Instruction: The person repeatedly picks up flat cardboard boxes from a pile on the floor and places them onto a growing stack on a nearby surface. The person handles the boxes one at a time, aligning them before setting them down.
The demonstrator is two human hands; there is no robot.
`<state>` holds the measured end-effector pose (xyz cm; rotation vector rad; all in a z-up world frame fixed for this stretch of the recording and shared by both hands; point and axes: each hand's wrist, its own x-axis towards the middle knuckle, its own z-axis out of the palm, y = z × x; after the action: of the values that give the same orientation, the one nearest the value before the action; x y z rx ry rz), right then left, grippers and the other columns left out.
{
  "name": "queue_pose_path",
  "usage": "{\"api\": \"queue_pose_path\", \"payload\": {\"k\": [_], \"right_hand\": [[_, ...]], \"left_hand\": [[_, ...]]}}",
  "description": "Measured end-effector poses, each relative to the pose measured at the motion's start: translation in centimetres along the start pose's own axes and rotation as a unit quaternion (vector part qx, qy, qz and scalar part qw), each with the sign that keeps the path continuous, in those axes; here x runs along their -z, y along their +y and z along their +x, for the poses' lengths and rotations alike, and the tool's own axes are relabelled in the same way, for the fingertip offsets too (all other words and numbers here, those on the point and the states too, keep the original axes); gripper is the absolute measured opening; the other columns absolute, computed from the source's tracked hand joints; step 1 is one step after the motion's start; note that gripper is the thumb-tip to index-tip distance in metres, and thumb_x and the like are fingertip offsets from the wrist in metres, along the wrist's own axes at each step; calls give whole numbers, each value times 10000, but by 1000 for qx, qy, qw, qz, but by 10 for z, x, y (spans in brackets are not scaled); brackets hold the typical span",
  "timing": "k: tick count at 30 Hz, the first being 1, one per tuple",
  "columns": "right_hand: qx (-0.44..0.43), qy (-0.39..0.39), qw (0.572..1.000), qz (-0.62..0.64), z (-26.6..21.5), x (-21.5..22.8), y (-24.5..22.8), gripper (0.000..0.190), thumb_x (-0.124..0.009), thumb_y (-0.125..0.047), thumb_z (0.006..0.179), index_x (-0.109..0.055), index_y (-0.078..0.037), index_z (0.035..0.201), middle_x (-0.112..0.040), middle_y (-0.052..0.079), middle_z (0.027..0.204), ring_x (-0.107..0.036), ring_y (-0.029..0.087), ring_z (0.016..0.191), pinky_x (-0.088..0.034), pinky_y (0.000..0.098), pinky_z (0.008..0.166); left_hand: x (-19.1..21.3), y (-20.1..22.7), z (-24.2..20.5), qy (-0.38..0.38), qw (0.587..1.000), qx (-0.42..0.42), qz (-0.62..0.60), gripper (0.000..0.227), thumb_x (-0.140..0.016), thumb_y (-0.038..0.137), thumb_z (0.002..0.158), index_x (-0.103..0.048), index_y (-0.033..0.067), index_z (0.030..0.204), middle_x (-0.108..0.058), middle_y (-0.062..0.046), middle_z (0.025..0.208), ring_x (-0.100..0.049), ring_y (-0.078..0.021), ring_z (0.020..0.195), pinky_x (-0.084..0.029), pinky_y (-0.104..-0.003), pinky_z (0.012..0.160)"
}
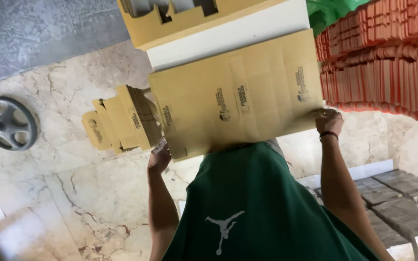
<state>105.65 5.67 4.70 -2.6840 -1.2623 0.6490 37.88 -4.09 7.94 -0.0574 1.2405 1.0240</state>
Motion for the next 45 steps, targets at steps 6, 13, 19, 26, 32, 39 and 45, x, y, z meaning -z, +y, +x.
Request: {"api": "queue_pose_path", "payload": {"k": [6, 13, 19, 26, 32, 39, 45], "right_hand": [[-9, -30, 999, 17, 2, 2, -8, 305, -807, -432, 826, -781, -241, 1062, -752, 90, 959, -713, 341, 1011, -590, 462, 901], [42, -122, 991, 26, -7, 42, -33, 494, -808, -416, 793, -775, -99, 1170, -770, 206, 995, -711, 418, 1043, -577, 494, 922], [57, -117, 987, 95, -13, 47, -24, 647, -855, -418, 807, -681, -73, 1326, -752, 212, 1065, -697, 408, 1079, -572, 494, 952], [-79, -74, 904, 414, -84, 45, 31, 778, -756, -736, 971, -734, 38, 1042, -719, 238, 904, -723, 298, 853, -653, 395, 678], [-120, -392, 771, 487, -150, 57, 11, 780, -583, -682, 988, -652, 35, 1286, -690, 281, 1199, -671, 428, 1123, -522, 568, 960], [-129, -340, 611, 703, -121, 52, -25, 930, -495, -802, 857, -578, -49, 1396, -629, 245, 1374, -637, 452, 1216, -518, 609, 1006], [-178, -228, 451, 845, -97, 143, -91, 1066, -683, -758, 565, -586, -51, 1357, -696, 223, 1259, -737, 486, 1035, -595, 744, 818]], "left_hand": [[-83, 5, -105, 4, 1000, -5, 24, 601, -650, 197, 950, -471, 167, 1523, -578, -264, 1411, -568, -526, 1253, -408, -748, 1046], [-107, -73, -101, 51, 948, -141, -279, 303, -622, 417, 933, -759, 241, 1139, -739, -86, 1111, -674, -434, 1013, -426, -707, 1043], [-95, -127, -52, 87, 907, -206, -356, 212, -657, 395, 944, -779, 260, 834, -707, 5, 750, -689, -290, 680, -571, -483, 867], [-203, -129, -89, 80, 955, -86, -272, 316, -822, 329, 882, -710, 91, 1058, -613, -34, 1032, -623, -329, 1025, -448, -678, 1083], [-193, -185, -15, 55, 990, -13, -132, 495, -730, 287, 1000, -511, 107, 1406, -513, -171, 1184, -626, -454, 1086, -519, -689, 1036], [-223, -134, -53, 36, 978, -48, -199, 424, -618, 175, 1036, -481, 69, 1423, -366, -107, 1007, -640, -357, 946, -526, -663, 1075], [-190, -147, -32, -6, 978, -26, -208, 229, -728, 260, 974, -750, 82, 1117, -755, -143, 1153, -711, -395, 1097, -490, -659, 1092]]}}
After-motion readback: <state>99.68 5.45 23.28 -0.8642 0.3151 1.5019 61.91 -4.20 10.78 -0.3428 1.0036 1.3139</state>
